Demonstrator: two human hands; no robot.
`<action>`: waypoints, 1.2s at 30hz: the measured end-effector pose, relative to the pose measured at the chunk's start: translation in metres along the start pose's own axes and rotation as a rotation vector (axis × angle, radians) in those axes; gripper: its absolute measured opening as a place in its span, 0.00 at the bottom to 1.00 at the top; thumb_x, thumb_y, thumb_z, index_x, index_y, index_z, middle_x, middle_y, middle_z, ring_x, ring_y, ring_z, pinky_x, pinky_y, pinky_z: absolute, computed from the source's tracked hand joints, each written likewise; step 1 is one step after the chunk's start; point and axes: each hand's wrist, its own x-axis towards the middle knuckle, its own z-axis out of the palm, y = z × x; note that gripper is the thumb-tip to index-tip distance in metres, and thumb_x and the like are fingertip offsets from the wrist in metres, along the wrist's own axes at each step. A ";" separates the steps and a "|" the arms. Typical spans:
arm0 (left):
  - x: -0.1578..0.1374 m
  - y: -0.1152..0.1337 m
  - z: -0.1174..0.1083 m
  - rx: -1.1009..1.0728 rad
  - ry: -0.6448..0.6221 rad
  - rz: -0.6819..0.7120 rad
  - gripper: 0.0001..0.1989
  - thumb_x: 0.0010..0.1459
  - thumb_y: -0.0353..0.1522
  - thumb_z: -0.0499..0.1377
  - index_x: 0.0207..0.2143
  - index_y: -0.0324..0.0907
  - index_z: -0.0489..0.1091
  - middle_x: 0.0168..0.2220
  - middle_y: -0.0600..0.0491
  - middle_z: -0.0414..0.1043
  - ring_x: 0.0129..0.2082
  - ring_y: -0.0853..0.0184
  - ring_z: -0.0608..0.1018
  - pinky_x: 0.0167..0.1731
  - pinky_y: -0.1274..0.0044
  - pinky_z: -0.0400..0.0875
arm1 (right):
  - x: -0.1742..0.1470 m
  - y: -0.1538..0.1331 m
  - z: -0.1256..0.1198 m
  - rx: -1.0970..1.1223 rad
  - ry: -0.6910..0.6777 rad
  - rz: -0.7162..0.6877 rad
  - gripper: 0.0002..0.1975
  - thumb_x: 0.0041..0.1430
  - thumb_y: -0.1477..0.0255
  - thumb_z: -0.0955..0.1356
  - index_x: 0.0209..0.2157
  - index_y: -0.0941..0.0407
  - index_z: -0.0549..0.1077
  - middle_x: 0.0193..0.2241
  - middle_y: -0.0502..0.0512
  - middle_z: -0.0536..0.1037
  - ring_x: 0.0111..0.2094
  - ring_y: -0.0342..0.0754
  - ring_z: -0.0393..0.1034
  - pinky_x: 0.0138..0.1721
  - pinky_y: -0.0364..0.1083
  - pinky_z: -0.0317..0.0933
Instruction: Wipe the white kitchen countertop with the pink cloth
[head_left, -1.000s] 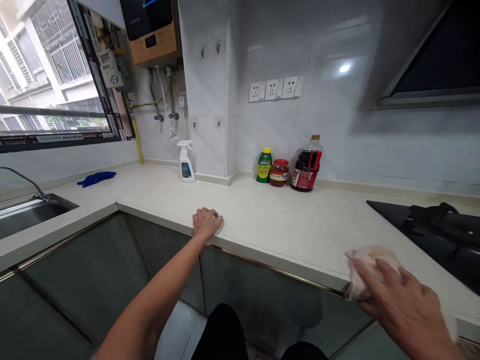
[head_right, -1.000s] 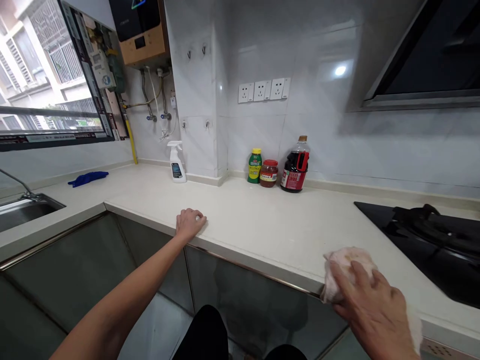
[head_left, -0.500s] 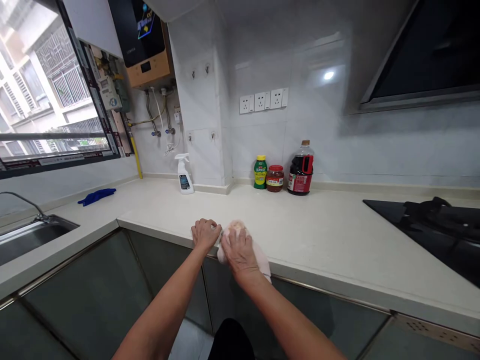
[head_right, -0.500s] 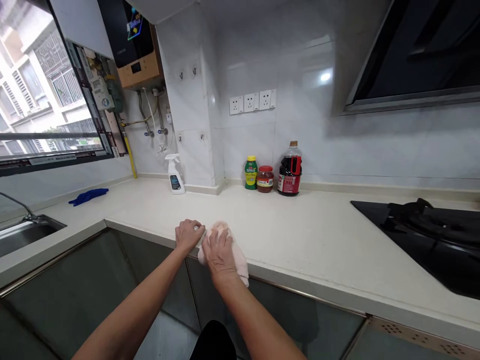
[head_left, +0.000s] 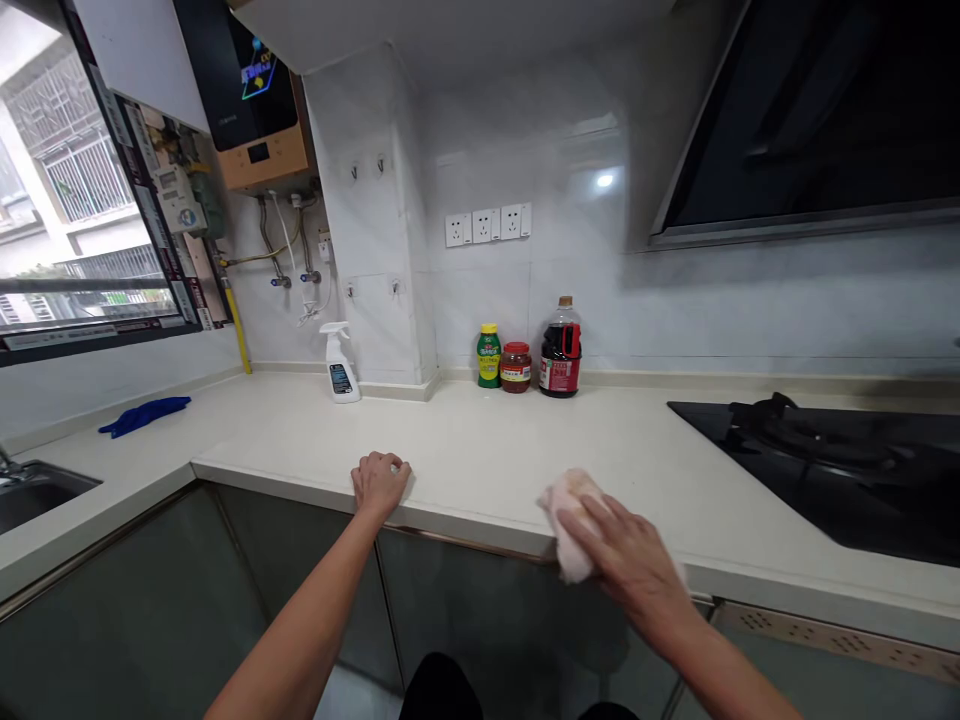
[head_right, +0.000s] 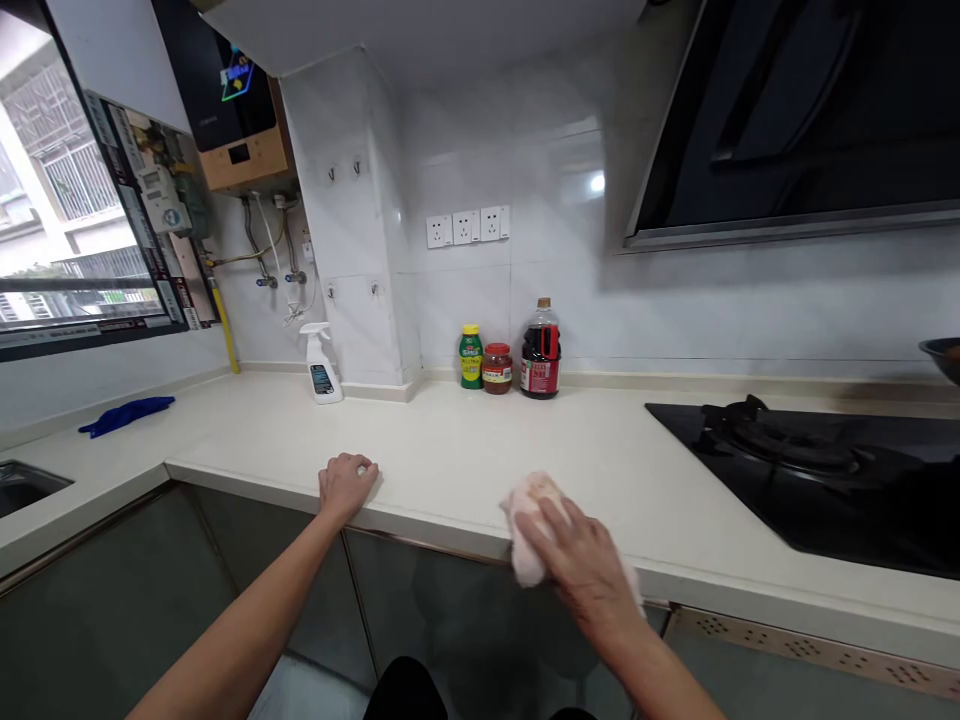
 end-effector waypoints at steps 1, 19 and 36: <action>0.000 0.000 0.000 0.003 0.000 0.003 0.13 0.62 0.38 0.54 0.38 0.46 0.78 0.47 0.47 0.75 0.52 0.56 0.69 0.51 0.68 0.57 | -0.014 0.018 -0.004 -0.011 -0.010 0.016 0.32 0.54 0.79 0.70 0.61 0.48 0.66 0.62 0.59 0.63 0.60 0.63 0.56 0.51 0.57 0.60; 0.002 0.007 -0.002 0.027 -0.041 0.003 0.16 0.61 0.40 0.53 0.40 0.46 0.79 0.48 0.45 0.74 0.53 0.53 0.69 0.52 0.65 0.59 | -0.081 0.109 -0.040 -0.241 -0.112 0.117 0.38 0.45 0.73 0.72 0.60 0.52 0.65 0.60 0.64 0.63 0.50 0.67 0.64 0.42 0.59 0.66; -0.001 0.003 -0.002 0.058 0.033 0.028 0.15 0.62 0.37 0.52 0.38 0.45 0.79 0.45 0.47 0.76 0.51 0.56 0.71 0.50 0.67 0.59 | 0.032 -0.026 0.003 0.035 -0.043 -0.028 0.18 0.70 0.61 0.69 0.56 0.54 0.69 0.56 0.59 0.67 0.52 0.55 0.67 0.53 0.58 0.67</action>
